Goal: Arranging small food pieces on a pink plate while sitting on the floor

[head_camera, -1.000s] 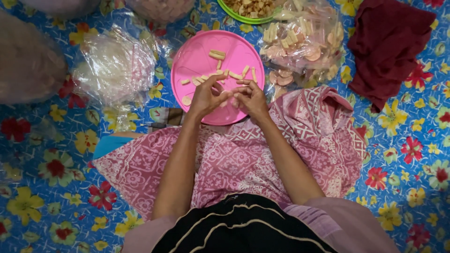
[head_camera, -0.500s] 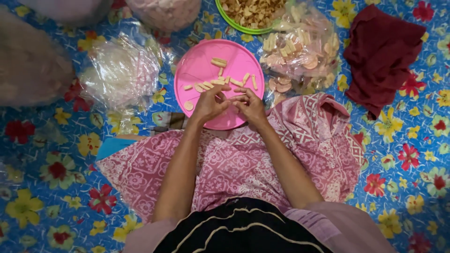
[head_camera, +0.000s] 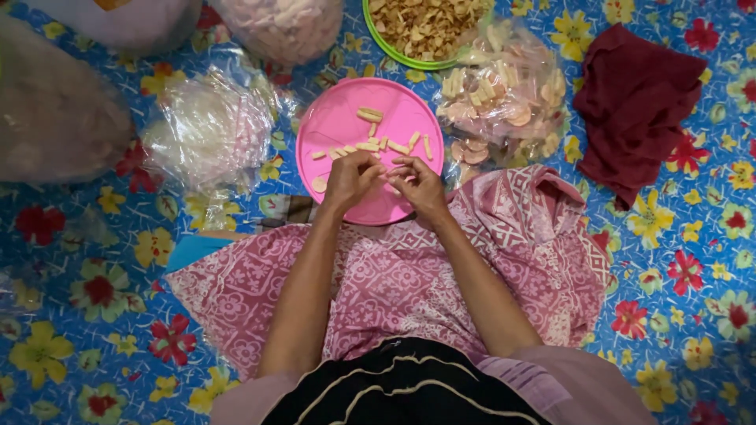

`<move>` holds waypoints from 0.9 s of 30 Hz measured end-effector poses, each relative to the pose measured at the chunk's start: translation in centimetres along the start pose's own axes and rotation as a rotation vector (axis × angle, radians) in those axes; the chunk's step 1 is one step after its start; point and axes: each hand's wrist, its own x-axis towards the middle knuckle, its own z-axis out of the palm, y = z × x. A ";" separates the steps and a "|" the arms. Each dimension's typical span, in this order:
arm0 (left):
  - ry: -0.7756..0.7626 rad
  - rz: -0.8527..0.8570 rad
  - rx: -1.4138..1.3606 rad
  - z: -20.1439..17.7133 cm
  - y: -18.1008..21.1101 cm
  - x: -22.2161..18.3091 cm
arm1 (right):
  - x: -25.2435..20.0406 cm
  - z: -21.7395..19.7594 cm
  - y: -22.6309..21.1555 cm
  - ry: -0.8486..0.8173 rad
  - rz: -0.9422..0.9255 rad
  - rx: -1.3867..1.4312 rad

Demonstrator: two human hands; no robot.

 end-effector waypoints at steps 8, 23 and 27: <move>-0.012 0.050 -0.117 -0.4 1.8 -0.1 | 0.7 -0.8 2.5 0.042 -0.056 -0.174; -0.006 0.085 -0.124 -0.1 1.1 0.3 | 0.3 0.4 0.3 0.037 -0.126 -0.241; 0.020 0.099 -0.109 0.2 0.0 0.4 | -0.4 1.0 -1.9 0.035 -0.140 -0.251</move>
